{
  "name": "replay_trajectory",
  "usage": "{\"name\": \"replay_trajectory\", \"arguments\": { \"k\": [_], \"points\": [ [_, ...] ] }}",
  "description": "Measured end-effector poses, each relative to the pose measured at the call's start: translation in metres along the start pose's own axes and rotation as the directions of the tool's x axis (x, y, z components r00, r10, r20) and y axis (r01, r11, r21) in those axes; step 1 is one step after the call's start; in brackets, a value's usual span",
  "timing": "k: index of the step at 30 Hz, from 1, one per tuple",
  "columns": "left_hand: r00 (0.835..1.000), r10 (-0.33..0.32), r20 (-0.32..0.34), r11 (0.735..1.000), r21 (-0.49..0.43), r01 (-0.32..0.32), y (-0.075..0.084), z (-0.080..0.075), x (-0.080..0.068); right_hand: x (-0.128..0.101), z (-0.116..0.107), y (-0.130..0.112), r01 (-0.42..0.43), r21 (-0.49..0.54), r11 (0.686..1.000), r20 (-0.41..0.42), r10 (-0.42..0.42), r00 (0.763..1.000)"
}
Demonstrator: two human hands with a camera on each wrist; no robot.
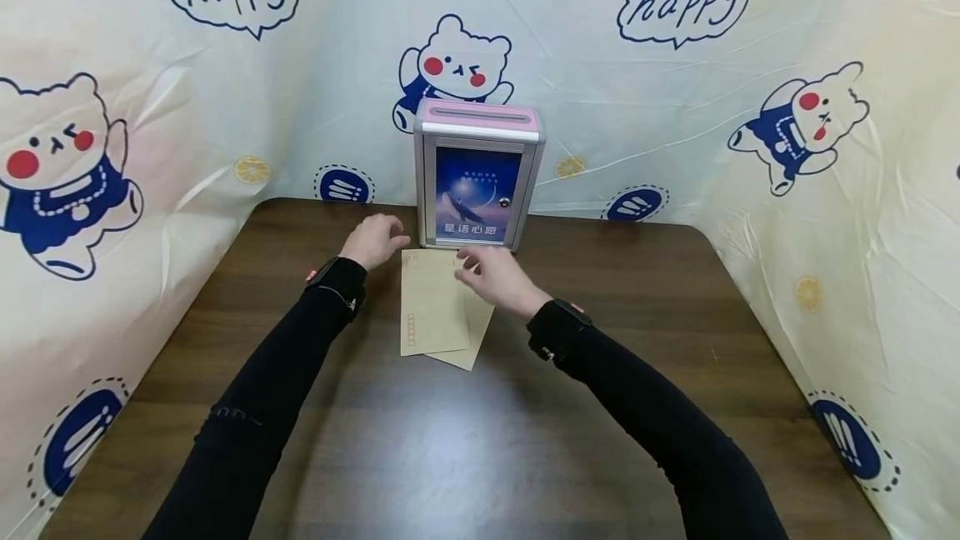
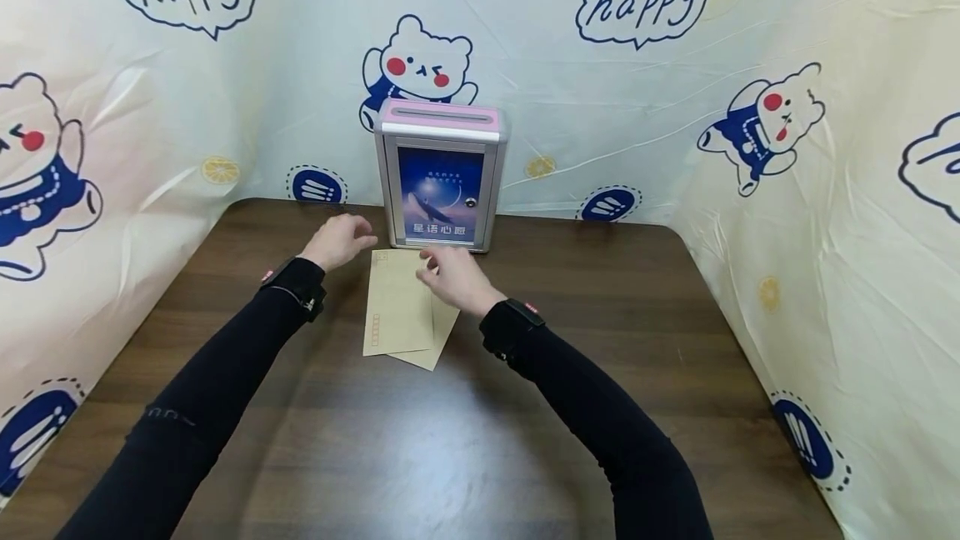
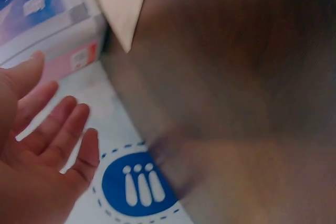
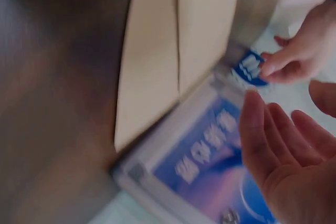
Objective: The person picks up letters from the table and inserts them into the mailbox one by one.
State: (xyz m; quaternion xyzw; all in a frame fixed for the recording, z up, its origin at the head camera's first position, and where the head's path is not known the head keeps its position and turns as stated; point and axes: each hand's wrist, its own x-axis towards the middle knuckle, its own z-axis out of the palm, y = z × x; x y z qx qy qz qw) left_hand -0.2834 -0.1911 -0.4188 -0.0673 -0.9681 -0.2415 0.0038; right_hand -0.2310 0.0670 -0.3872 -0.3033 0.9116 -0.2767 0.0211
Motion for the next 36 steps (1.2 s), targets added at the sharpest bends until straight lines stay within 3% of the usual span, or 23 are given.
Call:
{"name": "replay_trajectory", "arguments": {
  "k": [5,11,20,26,31,36],
  "points": [
    [0.997,-0.028,0.078,0.997,0.080,0.022,-0.001,0.019,-0.004,-0.006,0.022,-0.003,0.011,-0.047,0.999,0.121,-0.005,0.993],
    [0.994,-0.065,0.093,0.994,0.095,0.056,-0.002,0.034,-0.004,-0.010,0.033,-0.003,0.010,-0.060,0.998,0.167,0.000,0.986],
    [0.992,-0.096,0.084,0.991,0.097,0.088,-0.003,0.041,-0.001,-0.015,0.044,0.009,-0.075,-0.076,0.994,0.176,0.088,0.980],
    [0.986,-0.114,0.122,0.993,0.055,0.108,0.000,0.039,-0.002,-0.018,0.052,0.013,-0.172,-0.068,0.983,0.126,0.180,0.976],
    [0.976,-0.120,0.181,0.993,0.021,0.118,0.004,0.032,-0.003,-0.016,0.052,0.014,-0.293,0.033,0.955,0.091,0.289,0.953],
    [0.956,-0.167,0.242,0.980,-0.067,0.189,0.001,0.029,-0.002,-0.015,0.052,0.023,-0.417,0.225,0.880,0.143,0.394,0.908]
  ]
}}
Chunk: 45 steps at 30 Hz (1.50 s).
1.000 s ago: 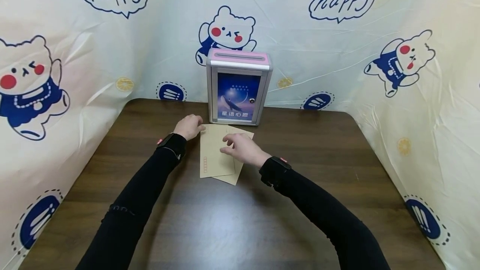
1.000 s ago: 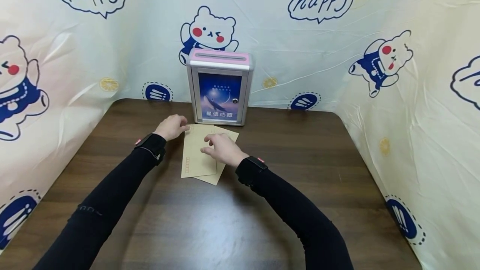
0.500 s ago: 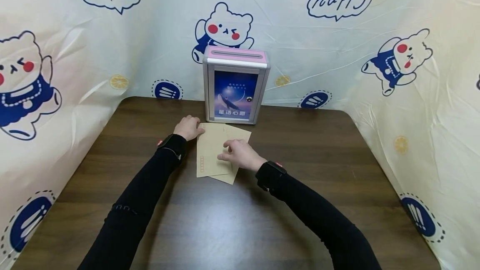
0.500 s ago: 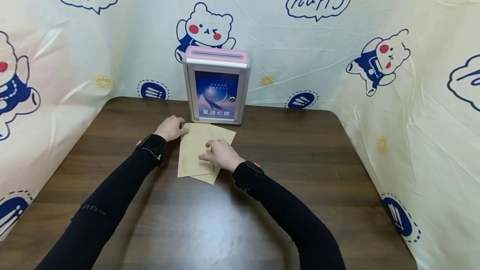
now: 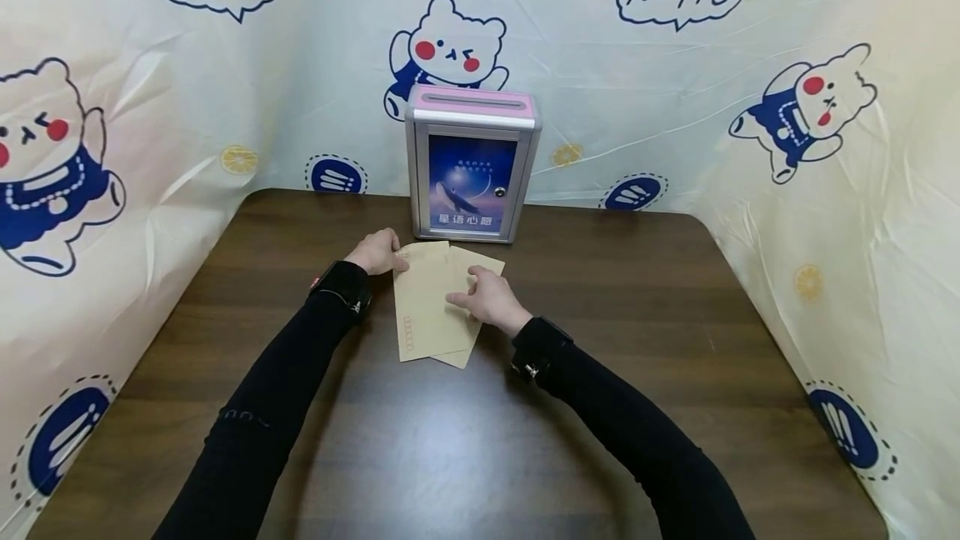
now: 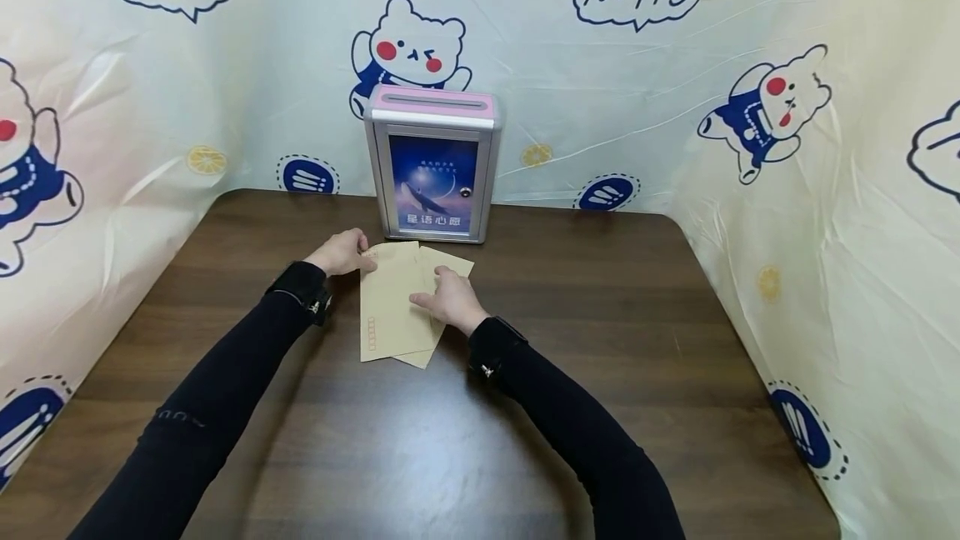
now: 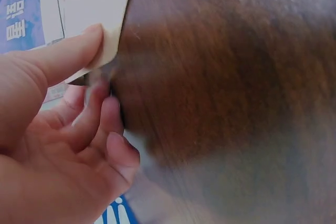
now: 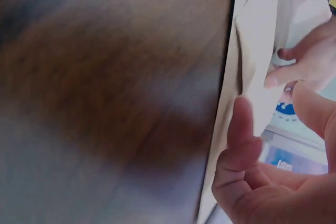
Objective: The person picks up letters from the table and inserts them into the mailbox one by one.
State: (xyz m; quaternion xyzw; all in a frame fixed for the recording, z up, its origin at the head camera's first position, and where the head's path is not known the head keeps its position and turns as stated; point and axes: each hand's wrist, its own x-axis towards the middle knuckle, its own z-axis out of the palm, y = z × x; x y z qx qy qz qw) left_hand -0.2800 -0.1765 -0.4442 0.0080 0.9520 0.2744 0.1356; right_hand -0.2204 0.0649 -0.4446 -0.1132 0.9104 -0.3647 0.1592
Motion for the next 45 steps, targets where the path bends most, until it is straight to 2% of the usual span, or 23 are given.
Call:
{"name": "replay_trajectory", "arguments": {
  "k": [4,7,12,17,21,25,28,30,33,36,40,45],
  "points": [
    [0.999,-0.007,0.041,0.990,-0.140,0.013,-0.005,-0.001,0.001,0.003,0.000,0.002,-0.079,0.187,0.979,0.078,0.065,0.995],
    [0.996,0.004,0.088,0.959,-0.284,0.021,-0.011,-0.001,0.002,0.003,0.001,0.002,-0.124,0.290,0.949,0.126,0.091,0.988],
    [0.983,0.072,0.169,0.852,-0.523,0.027,-0.021,-0.002,0.000,0.004,0.005,0.002,-0.163,0.346,0.924,0.143,0.120,0.982],
    [0.973,0.149,0.177,0.762,-0.648,0.001,-0.027,-0.007,-0.004,0.004,0.005,0.008,-0.117,0.412,0.904,0.130,0.068,0.989],
    [0.965,0.187,0.184,0.691,-0.723,0.004,-0.029,-0.012,-0.006,0.006,0.009,0.012,-0.087,0.531,0.843,0.123,0.025,0.992],
    [0.960,0.213,0.180,0.652,-0.758,-0.002,-0.028,-0.017,-0.007,0.006,0.015,0.009,-0.073,0.650,0.756,0.128,-0.015,0.992],
    [0.959,0.234,0.162,0.628,-0.778,-0.022,-0.026,-0.021,-0.008,0.003,0.018,0.003,-0.086,0.688,0.721,0.160,-0.036,0.986],
    [0.961,0.237,0.140,0.609,-0.792,-0.035,-0.025,-0.023,-0.008,-0.001,0.019,0.000,-0.108,0.685,0.720,0.207,-0.051,0.977],
    [0.966,0.235,0.104,0.597,-0.800,-0.059,-0.022,-0.029,-0.006,-0.006,0.018,-0.003,-0.150,0.672,0.725,0.289,-0.070,0.955],
    [0.968,0.235,0.086,0.574,-0.816,-0.067,-0.020,-0.032,-0.005,-0.009,0.015,-0.004,-0.170,0.661,0.731,0.334,-0.084,0.939],
    [0.964,0.257,0.075,0.542,-0.837,-0.079,-0.015,-0.034,-0.005,-0.011,0.009,-0.004,-0.162,0.639,0.752,0.327,-0.075,0.942],
    [0.954,0.295,0.056,0.469,-0.878,-0.094,-0.007,-0.041,-0.009,-0.009,-0.002,0.000,-0.119,0.619,0.776,0.279,-0.075,0.957]
  ]
}}
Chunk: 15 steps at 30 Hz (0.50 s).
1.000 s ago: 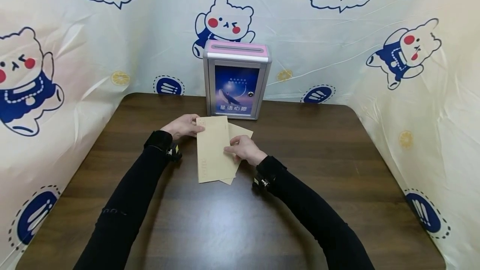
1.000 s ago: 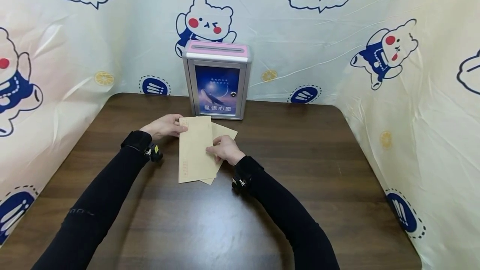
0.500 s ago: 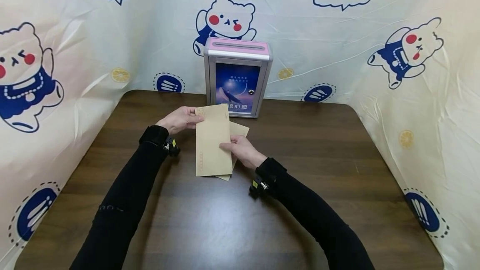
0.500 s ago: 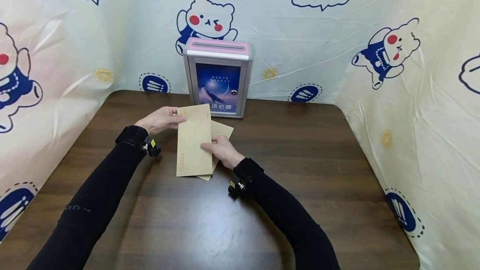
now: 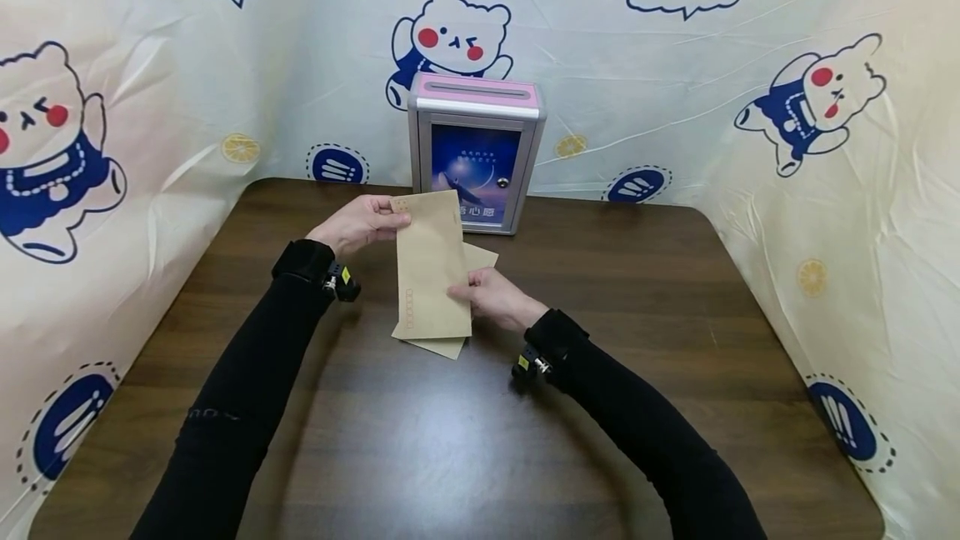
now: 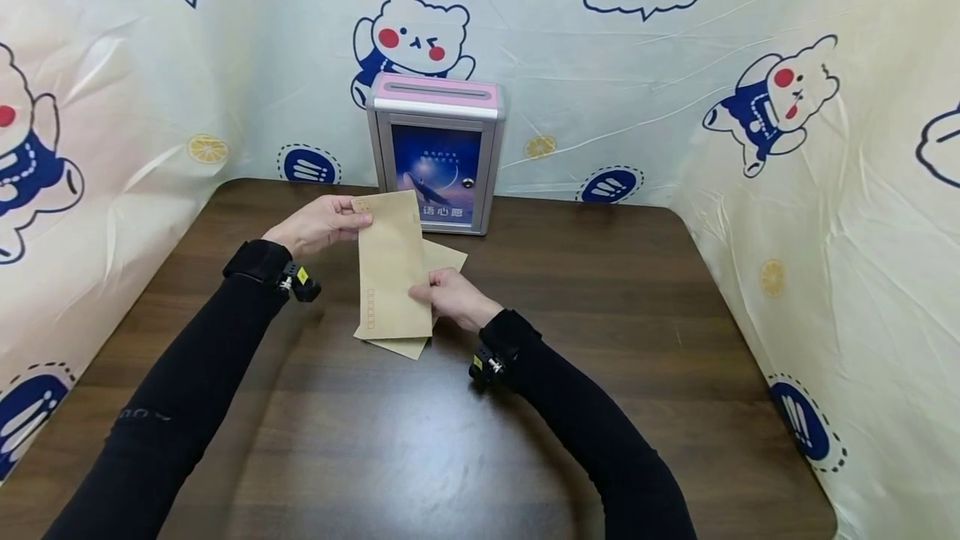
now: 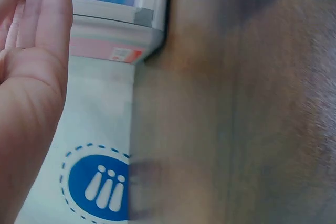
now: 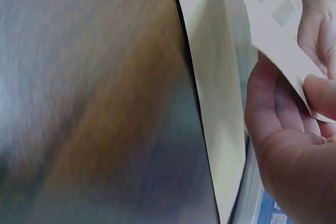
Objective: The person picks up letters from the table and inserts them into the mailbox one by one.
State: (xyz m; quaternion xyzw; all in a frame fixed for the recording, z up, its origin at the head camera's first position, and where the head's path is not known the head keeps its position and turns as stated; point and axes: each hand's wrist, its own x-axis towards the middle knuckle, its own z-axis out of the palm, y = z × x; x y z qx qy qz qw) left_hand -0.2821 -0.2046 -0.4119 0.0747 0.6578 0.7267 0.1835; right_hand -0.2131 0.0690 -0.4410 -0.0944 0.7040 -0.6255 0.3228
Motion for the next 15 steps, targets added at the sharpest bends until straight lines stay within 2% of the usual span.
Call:
{"name": "replay_trajectory", "arguments": {
  "k": [4,9,13,15],
  "points": [
    [0.998,0.015,0.054,0.999,-0.041,-0.013,0.013,0.003,-0.005,-0.001,-0.010,-0.006,0.055,-0.095,0.994,-0.051,-0.060,0.997],
    [0.991,0.001,0.134,0.998,-0.067,0.008,0.026,0.006,-0.012,-0.001,-0.025,-0.013,0.148,-0.226,0.963,-0.111,-0.176,0.978],
    [0.986,-0.023,0.167,1.000,-0.015,0.026,0.035,0.011,-0.014,0.000,-0.037,-0.022,0.218,-0.269,0.938,-0.147,-0.263,0.953],
    [0.981,-0.034,0.189,0.999,0.028,0.029,0.038,0.015,-0.014,0.000,-0.042,-0.029,0.248,-0.335,0.909,-0.164,-0.316,0.935]
  ]
}}
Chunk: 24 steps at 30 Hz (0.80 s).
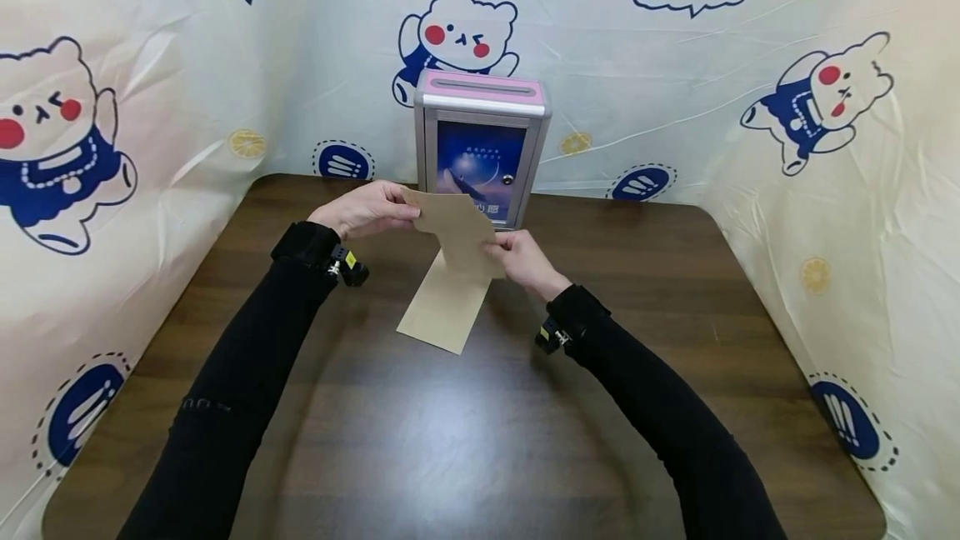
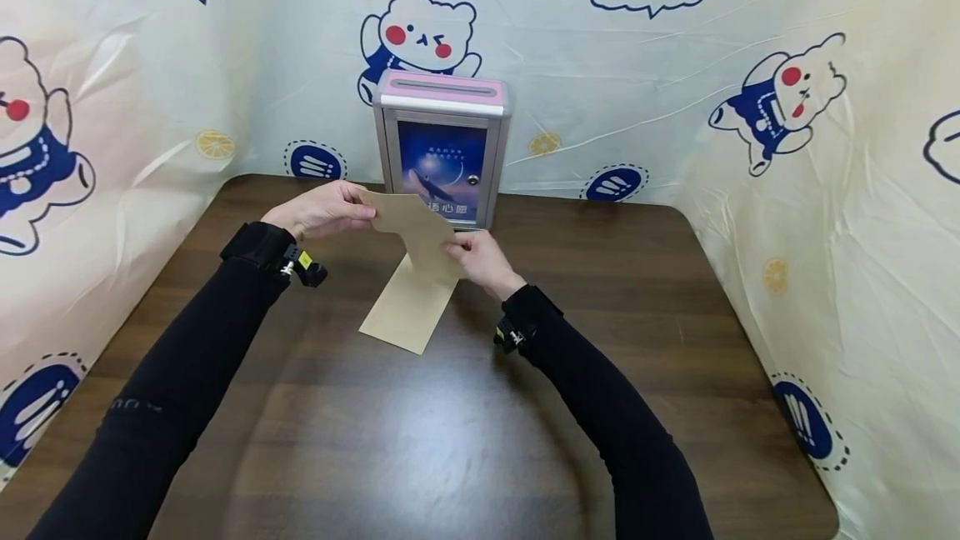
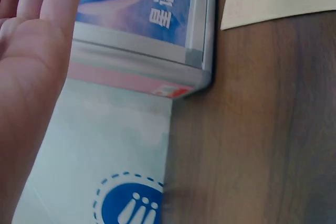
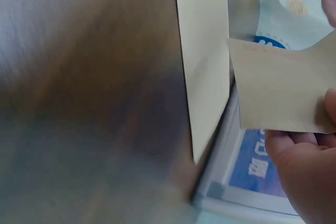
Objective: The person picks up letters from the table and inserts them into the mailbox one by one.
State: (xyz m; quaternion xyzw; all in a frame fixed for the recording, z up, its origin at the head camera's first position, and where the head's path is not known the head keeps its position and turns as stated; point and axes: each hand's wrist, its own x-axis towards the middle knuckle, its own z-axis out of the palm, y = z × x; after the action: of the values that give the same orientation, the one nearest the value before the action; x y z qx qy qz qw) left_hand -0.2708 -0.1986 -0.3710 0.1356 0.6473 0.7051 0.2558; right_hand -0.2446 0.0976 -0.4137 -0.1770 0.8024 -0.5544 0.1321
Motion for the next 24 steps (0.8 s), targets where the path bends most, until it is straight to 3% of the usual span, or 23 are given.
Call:
{"name": "replay_trajectory", "arguments": {
  "k": [2,5,11,16,21,24],
  "points": [
    [0.999,-0.009,0.043,0.999,0.040,0.007,0.004,0.003,0.002,0.004,-0.007,-0.005,0.049,-0.103,0.993,-0.033,-0.052,0.998],
    [0.992,-0.030,0.123,0.994,0.112,0.016,0.007,0.008,0.004,0.008,-0.015,-0.012,0.098,-0.268,0.958,-0.068,-0.120,0.990],
    [0.968,-0.084,0.238,0.969,0.247,0.023,0.009,0.017,0.007,0.016,-0.026,-0.020,0.182,-0.431,0.884,-0.059,-0.229,0.972],
    [0.955,-0.133,0.265,0.955,0.291,0.052,0.007,0.021,0.007,0.019,-0.029,-0.026,0.307,-0.486,0.818,-0.018,-0.361,0.932],
    [0.946,-0.120,0.302,0.943,0.332,0.013,0.015,0.026,0.006,0.019,-0.032,-0.032,0.389,-0.499,0.774,-0.020,-0.459,0.888],
    [0.943,-0.100,0.318,0.932,0.363,-0.024,0.025,0.031,0.005,0.018,-0.037,-0.040,0.423,-0.488,0.763,-0.030,-0.499,0.866]
  ]
}}
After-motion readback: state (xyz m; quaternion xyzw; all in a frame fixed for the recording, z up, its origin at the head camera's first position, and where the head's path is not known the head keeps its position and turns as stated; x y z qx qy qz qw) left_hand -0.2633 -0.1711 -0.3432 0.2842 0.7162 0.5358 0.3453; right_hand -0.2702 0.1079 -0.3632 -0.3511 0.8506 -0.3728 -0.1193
